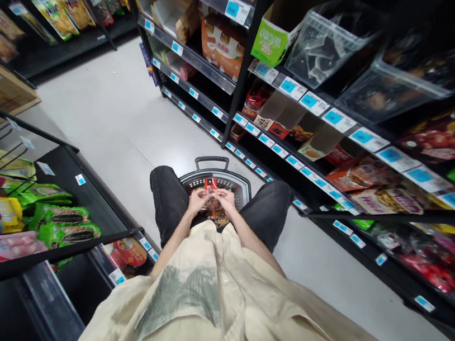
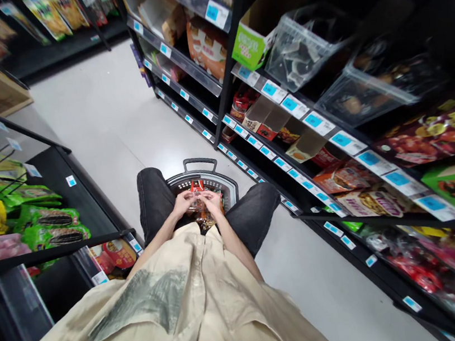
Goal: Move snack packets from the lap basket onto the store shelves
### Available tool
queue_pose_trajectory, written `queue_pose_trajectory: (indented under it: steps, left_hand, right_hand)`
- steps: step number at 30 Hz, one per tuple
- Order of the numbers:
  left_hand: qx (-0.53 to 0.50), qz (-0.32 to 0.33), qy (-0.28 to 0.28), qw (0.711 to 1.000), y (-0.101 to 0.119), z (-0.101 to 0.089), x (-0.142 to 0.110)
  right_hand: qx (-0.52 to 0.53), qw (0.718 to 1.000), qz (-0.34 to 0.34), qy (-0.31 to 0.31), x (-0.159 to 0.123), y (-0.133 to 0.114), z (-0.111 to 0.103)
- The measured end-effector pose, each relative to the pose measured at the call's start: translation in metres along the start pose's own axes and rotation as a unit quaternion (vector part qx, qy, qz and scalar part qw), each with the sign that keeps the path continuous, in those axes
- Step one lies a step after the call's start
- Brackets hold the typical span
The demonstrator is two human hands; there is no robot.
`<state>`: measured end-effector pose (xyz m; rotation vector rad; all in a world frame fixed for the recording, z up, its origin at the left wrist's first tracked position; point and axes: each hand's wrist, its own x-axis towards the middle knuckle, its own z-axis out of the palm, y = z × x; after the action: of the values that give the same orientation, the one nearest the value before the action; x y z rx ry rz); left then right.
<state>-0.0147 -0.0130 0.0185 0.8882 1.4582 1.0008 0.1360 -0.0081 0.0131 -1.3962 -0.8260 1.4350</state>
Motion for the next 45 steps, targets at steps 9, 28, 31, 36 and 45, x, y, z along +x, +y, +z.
queue_pose_trajectory:
  steps: [9,28,31,36,45]
  left_hand:
    - [0.009,0.023,-0.001,1.0,0.005,-0.001,-0.003]
    - [0.002,0.017,-0.04,0.999,-0.002,0.002,-0.002]
    - [-0.02,0.018,-0.027,0.999,0.001,0.002,-0.002]
    - [-0.026,0.021,0.001,0.999,0.004,0.0,-0.002]
    - [0.016,0.015,0.027,0.999,0.007,0.001,-0.005]
  right_hand:
    - [-0.006,1.0,0.001,0.004,0.001,0.002,0.0]
    - [0.041,0.998,0.052,0.021,0.006,0.008,0.0]
    - [0.052,0.997,0.051,-0.015,0.003,0.005,0.0]
    - [0.051,0.996,0.057,-0.045,0.001,0.003,0.001]
    - [-0.008,1.0,0.017,-0.004,0.004,0.005,0.001]
